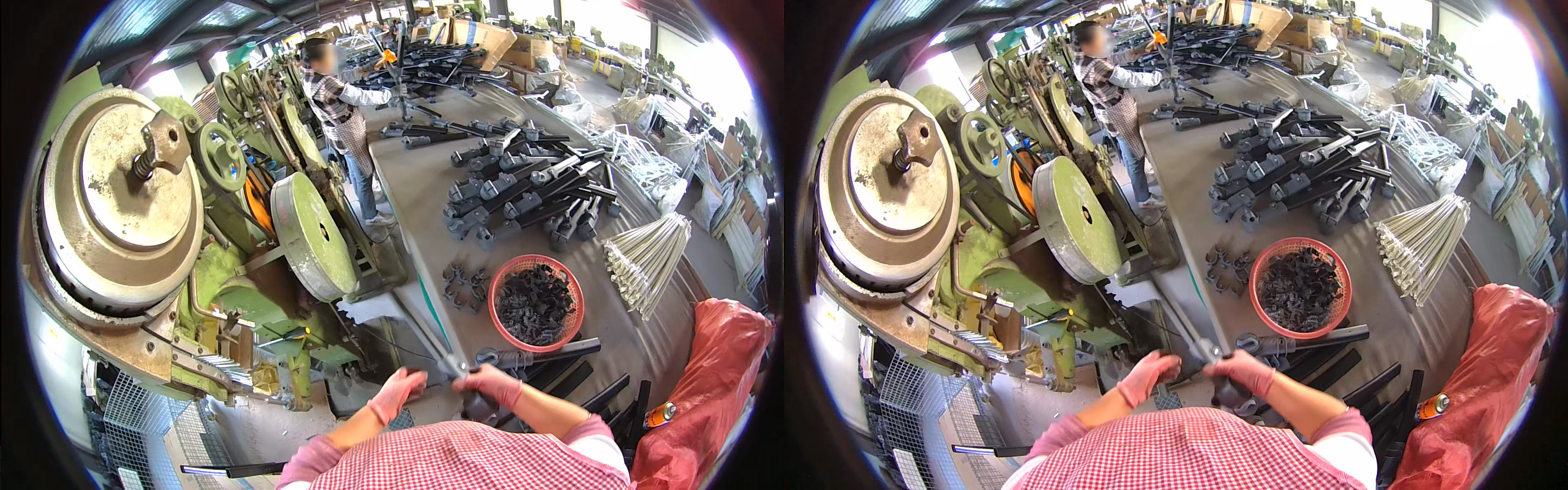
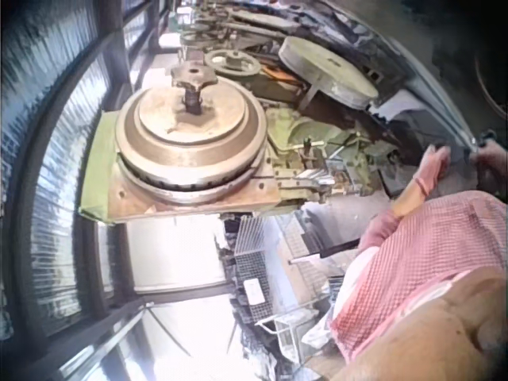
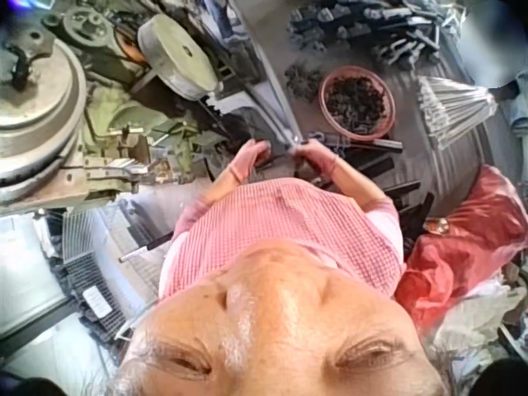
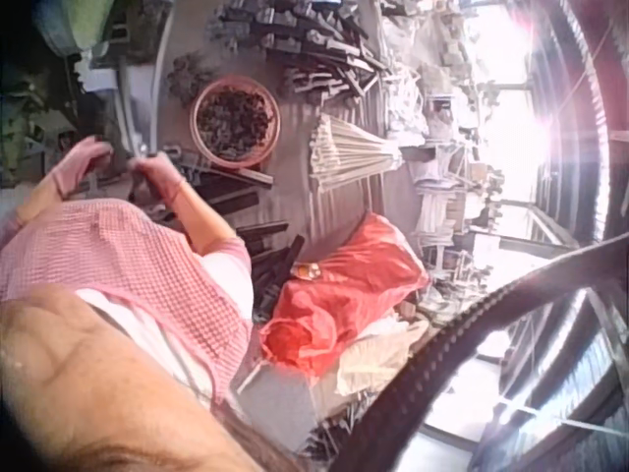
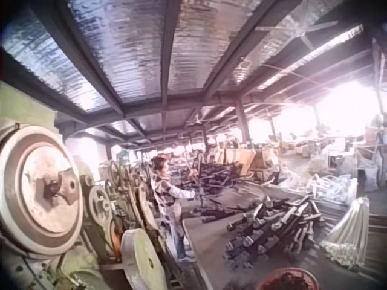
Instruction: The person repeatedly picks up a long metal rod and a small black plastic component, then presses the component onto the rod's end. The person continues this assembly cycle, placing finished units on the workbench and retrieving new rods and components from nearby piles.
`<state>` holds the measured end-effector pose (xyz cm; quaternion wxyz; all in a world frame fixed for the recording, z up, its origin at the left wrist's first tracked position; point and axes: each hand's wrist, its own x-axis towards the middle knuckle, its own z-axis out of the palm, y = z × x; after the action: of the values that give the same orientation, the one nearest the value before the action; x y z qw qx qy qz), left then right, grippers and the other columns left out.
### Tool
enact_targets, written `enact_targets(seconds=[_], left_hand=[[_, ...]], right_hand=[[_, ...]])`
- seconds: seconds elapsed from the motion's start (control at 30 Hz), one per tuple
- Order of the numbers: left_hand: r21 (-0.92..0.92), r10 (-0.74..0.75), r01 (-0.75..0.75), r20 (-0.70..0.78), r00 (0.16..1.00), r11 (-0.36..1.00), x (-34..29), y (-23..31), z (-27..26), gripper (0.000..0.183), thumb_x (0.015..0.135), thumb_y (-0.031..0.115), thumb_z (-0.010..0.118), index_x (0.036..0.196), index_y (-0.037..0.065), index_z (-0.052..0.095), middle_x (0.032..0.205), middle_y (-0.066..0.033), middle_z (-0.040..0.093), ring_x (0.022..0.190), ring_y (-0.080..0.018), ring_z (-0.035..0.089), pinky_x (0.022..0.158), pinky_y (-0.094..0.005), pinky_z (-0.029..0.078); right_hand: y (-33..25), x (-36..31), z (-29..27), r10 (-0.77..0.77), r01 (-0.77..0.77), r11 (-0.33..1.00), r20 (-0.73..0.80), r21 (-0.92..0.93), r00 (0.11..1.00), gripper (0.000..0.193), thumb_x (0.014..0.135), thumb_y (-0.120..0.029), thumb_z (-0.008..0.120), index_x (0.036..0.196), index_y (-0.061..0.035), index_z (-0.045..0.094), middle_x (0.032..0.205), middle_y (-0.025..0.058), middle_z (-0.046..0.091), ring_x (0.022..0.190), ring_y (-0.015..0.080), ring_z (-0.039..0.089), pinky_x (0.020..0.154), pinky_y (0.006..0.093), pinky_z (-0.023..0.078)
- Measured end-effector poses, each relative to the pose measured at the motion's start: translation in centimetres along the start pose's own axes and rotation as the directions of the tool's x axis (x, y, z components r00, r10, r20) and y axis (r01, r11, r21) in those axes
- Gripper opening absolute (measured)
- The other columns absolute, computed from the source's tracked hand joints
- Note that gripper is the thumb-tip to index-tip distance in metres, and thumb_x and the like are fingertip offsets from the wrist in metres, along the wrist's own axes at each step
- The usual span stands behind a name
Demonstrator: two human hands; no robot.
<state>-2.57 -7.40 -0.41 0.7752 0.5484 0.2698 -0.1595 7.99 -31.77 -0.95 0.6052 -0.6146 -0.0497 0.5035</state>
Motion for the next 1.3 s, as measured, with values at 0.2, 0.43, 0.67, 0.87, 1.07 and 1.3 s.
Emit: enact_targets(seconds=[0.2, 0.43, 0.67, 0.87, 1.07, 1.3], left_hand=[[-0.449, -0.162, 0.133, -0.026, 0.986, 0.884, -4.5, -6.3, -5.7, 0.025, 0.099, 0.023, 0.056, 0.108, 0.000, 0.063, 0.106, -0.0118, 0.068, 0.097, -0.0240, 0.066, 0.089, -0.0376, 0.055], [-0.555, -0.040, 0.005, -0.051, 0.998, 0.832, -7.8, -7.7, -10.6, 0.024, 0.101, 0.021, 0.050, 0.104, 0.002, 0.065, 0.105, -0.0124, 0.069, 0.098, -0.0266, 0.065, 0.093, -0.0399, 0.053], [-0.607, -0.151, 0.100, -0.035, 0.988, 0.789, -8.9, -12.0, -14.8, 0.020, 0.096, 0.020, 0.058, 0.101, 0.004, 0.068, 0.099, -0.0109, 0.072, 0.093, -0.0257, 0.068, 0.090, -0.0403, 0.055], [-0.461, -0.128, 0.130, 0.035, 0.991, 0.878, -9.0, -10.9, -15.3, 0.021, 0.097, 0.022, 0.057, 0.100, 0.004, 0.067, 0.101, -0.0097, 0.071, 0.095, -0.0252, 0.068, 0.092, -0.0400, 0.054], [-0.321, -0.231, 0.255, 0.111, 0.967, 0.912, -5.8, -7.8, -12.3, 0.021, 0.098, 0.024, 0.057, 0.104, 0.005, 0.066, 0.102, -0.0086, 0.071, 0.096, -0.0228, 0.068, 0.092, -0.0370, 0.053], [-0.074, -0.188, 0.201, 0.155, 0.970, 0.977, -6.0, -4.1, -8.5, 0.018, 0.100, 0.018, 0.057, 0.110, 0.004, 0.064, 0.107, -0.0092, 0.069, 0.098, -0.0205, 0.066, 0.092, -0.0333, 0.053]], right_hand=[[-19.9, 10.4, -8.5, -0.487, 0.534, 0.844, -0.348, 0.049, 0.801, 0.011, 0.084, -0.009, 0.075, 0.090, -0.0009, 0.070, 0.081, 0.0019, 0.066, 0.074, 0.0124, 0.063, 0.065, 0.0290, 0.052], [-15.7, 8.6, -6.5, -0.900, 0.582, 0.385, -0.431, -0.716, 0.066, 0.033, 0.087, -0.003, 0.064, 0.119, 0.0006, 0.058, 0.109, 0.0097, 0.063, 0.106, 0.0217, 0.061, 0.096, 0.0309, 0.046], [12.7, -10.9, -7.0, -0.498, -0.688, 0.683, -0.845, -0.244, -0.195, 0.072, 0.074, -0.026, 0.074, 0.134, 0.0003, 0.044, 0.138, 0.0193, 0.045, 0.130, 0.0362, 0.043, 0.111, 0.0462, 0.032], [19.4, -13.7, -6.0, 0.037, -0.618, 0.785, -0.999, 0.047, -0.030, 0.053, 0.083, -0.036, 0.066, 0.119, 0.0011, 0.058, 0.130, 0.0239, 0.053, 0.123, 0.0397, 0.053, 0.101, 0.0456, 0.047], [17.1, -9.6, -7.9, 0.104, -0.692, 0.689, -0.974, 0.216, -0.200, 0.071, 0.079, -0.032, 0.073, 0.135, -0.0018, 0.041, 0.133, 0.0223, 0.051, 0.123, 0.0395, 0.053, 0.096, 0.0448, 0.051], [17.0, -12.0, -10.6, 0.270, 0.205, 0.938, -0.960, 0.281, 0.081, 0.028, 0.071, -0.016, 0.074, 0.095, -0.0027, 0.066, 0.078, 0.0014, 0.065, 0.063, 0.0124, 0.059, 0.060, 0.0286, 0.048]])
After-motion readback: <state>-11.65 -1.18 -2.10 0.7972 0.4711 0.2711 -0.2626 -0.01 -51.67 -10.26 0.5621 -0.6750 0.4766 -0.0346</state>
